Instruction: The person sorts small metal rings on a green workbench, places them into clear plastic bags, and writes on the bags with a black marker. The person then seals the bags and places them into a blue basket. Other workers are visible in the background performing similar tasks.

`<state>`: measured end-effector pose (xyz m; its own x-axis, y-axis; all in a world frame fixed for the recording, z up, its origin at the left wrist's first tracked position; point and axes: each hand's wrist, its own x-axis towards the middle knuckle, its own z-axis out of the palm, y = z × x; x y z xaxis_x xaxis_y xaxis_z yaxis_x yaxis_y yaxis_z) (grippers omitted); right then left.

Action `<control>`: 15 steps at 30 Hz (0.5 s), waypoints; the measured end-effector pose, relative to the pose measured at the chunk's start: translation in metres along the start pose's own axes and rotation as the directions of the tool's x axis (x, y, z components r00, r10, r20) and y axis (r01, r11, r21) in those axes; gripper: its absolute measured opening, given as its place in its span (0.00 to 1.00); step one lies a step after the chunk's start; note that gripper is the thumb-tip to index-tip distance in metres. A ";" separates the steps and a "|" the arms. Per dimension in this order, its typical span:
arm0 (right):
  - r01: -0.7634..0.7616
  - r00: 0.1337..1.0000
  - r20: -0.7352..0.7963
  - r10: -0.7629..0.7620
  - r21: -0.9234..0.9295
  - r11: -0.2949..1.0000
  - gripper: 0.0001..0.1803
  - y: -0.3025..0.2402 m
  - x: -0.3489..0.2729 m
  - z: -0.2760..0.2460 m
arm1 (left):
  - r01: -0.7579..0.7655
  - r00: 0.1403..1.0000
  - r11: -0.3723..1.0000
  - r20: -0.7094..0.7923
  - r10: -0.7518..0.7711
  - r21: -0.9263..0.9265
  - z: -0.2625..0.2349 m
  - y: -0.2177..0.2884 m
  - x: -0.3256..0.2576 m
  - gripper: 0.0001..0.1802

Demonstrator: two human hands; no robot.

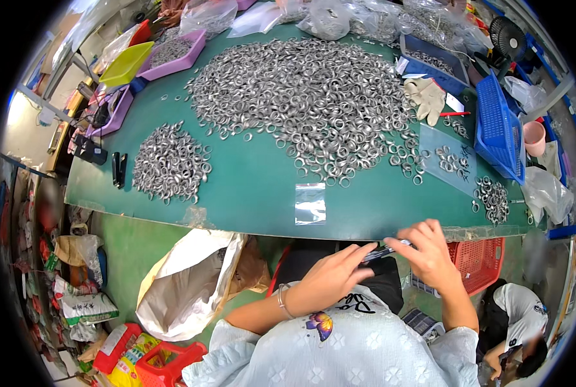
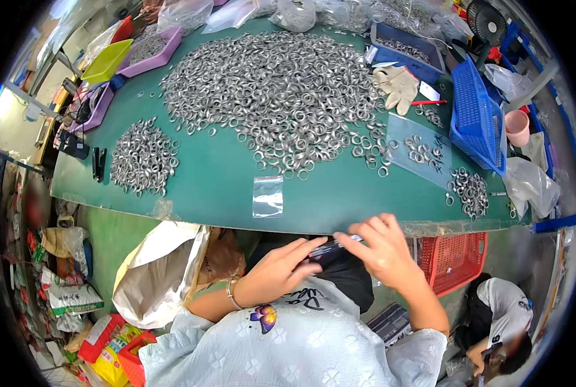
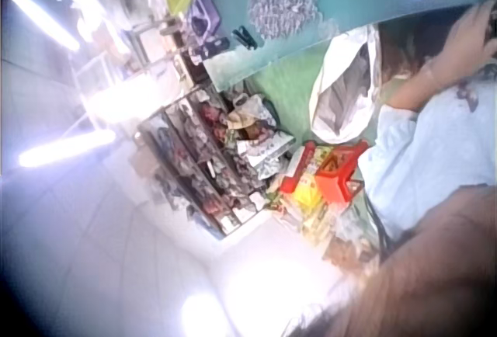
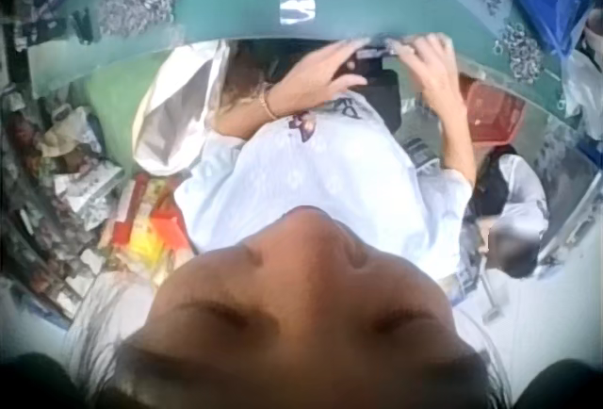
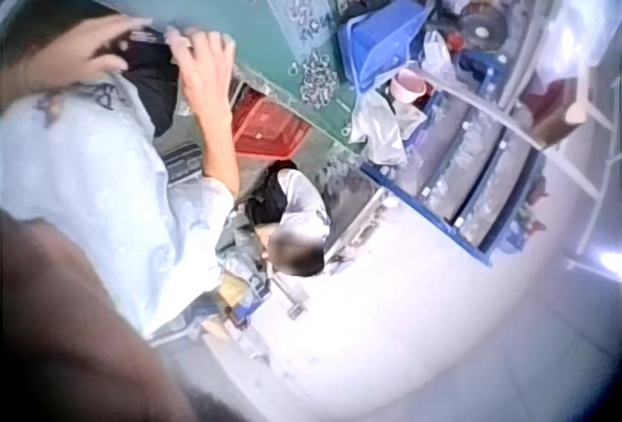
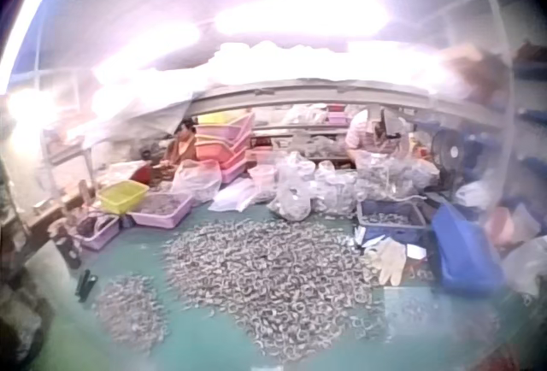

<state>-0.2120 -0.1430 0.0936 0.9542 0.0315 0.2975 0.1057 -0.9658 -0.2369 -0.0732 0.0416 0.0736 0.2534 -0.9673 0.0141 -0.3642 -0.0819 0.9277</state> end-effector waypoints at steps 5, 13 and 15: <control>-0.198 0.849 -0.107 0.517 0.843 0.500 0.18 -0.012 0.033 0.037 | 0.035 0.977 0.982 -0.202 -0.073 -0.186 -0.021 -0.039 -0.024 0.16; -0.115 0.979 0.182 0.086 0.158 0.981 0.27 -0.037 0.102 0.138 | -0.015 0.682 0.889 -0.655 -0.325 -0.458 -0.086 -0.070 -0.030 0.15; -0.013 0.971 0.238 -0.035 0.199 0.980 0.28 -0.039 0.109 0.144 | -0.008 0.627 0.866 -0.677 -0.385 -0.500 -0.101 -0.069 -0.023 0.15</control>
<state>-0.0719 -0.0644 0.0021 0.9890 0.1261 0.0772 0.1469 -0.8954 -0.4203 0.0362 0.0940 0.0467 0.9060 -0.4124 -0.0957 0.1303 0.0567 0.9898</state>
